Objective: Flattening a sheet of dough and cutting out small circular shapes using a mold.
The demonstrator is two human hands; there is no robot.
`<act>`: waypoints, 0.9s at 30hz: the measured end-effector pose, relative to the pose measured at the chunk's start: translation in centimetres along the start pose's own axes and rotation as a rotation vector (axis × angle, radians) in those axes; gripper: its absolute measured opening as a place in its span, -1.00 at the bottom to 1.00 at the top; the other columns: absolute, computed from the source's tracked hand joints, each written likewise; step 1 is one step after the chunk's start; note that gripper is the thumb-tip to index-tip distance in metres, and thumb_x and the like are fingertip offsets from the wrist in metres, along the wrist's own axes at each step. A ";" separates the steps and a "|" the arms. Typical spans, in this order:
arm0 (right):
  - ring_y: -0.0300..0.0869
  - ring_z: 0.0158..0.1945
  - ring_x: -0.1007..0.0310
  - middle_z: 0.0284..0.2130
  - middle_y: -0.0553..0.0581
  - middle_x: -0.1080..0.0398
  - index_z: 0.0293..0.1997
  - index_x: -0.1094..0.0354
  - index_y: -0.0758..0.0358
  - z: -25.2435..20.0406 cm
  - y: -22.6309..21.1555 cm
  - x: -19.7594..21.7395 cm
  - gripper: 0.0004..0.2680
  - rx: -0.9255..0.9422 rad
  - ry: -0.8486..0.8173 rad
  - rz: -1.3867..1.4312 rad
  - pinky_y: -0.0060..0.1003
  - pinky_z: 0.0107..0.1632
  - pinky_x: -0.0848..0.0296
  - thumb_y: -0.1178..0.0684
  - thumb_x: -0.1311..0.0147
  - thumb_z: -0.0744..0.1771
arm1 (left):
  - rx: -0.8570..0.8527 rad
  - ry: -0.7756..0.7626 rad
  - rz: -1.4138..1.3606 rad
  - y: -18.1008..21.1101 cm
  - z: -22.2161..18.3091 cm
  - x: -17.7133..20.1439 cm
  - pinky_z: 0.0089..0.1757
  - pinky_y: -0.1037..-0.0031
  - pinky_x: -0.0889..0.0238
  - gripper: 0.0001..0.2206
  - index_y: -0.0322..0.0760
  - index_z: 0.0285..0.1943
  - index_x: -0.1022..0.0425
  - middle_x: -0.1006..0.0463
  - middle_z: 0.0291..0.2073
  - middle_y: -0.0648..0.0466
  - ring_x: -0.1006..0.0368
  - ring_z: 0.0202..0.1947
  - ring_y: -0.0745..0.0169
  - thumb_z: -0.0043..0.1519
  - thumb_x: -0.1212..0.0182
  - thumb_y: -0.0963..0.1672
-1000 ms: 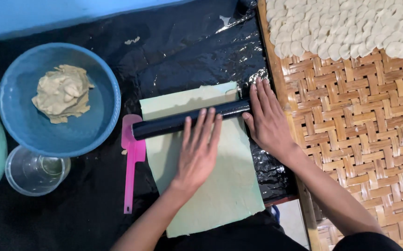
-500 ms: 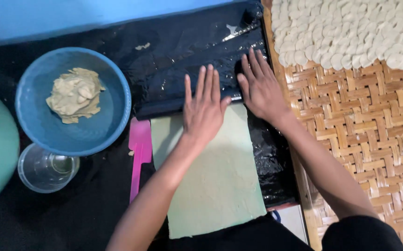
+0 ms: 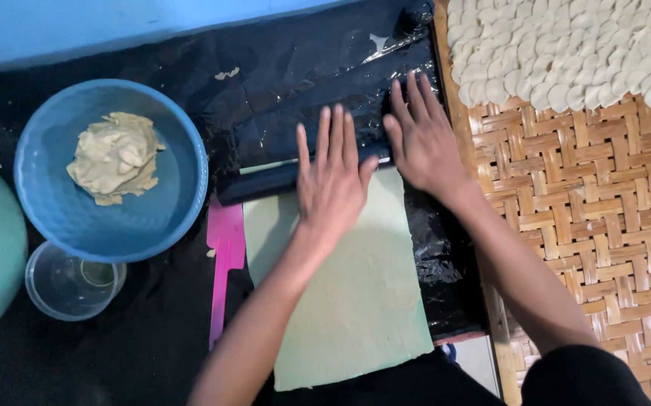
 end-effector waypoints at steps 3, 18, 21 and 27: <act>0.46 0.48 0.14 0.41 0.65 0.03 0.47 -0.11 0.47 2.9 1.6 -1.2 -0.59 -0.025 -0.016 -0.006 0.14 0.46 0.05 -0.06 0.21 0.49 | -0.005 -0.005 0.038 -1.4 2.8 -0.9 0.39 -0.20 0.42 -0.35 -0.52 0.49 -0.18 -0.06 0.53 -0.18 0.14 0.56 -0.15 0.42 0.07 0.10; 0.22 0.03 -0.33 -0.05 0.36 -0.34 0.12 -0.40 0.40 7.9 0.9 1.2 -0.77 -0.033 0.440 -0.061 0.05 0.03 -0.37 0.00 -0.01 0.48 | -0.069 0.015 -0.125 -5.7 2.5 3.2 0.07 0.13 -0.22 -0.61 -0.17 0.17 -0.55 -0.45 0.05 -0.10 -0.34 0.14 -0.09 0.31 -0.21 0.08; 0.20 0.02 -0.39 -0.10 0.30 -0.39 0.03 -0.45 0.36 7.3 0.9 2.7 -0.83 -0.026 0.551 0.120 0.02 0.07 -0.41 0.05 0.00 0.49 | -0.071 0.105 -0.045 -6.3 3.2 4.1 -0.09 0.15 -0.24 -0.63 -0.20 0.00 -0.64 -0.47 -0.24 -0.07 -0.39 -0.10 -0.06 0.26 -0.22 0.08; 0.07 -0.19 -0.49 -0.17 0.27 -0.42 -0.01 -0.45 0.32 3.4 -0.9 5.6 -0.88 -0.052 0.258 0.351 -0.10 -0.19 -0.48 0.12 -0.07 0.42 | 0.012 0.074 -0.073 -9.3 6.8 2.4 -0.18 0.07 -0.35 -0.60 -0.38 -0.24 -0.55 -0.57 -0.30 -0.14 -0.49 -0.18 -0.16 0.39 -0.09 0.05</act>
Point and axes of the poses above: each hand's wrist, its own z-axis towards the middle knuckle, its own x-axis out of the back of the hand, y = z × x, the point moved 6 cm from there along z, towards the middle knuckle
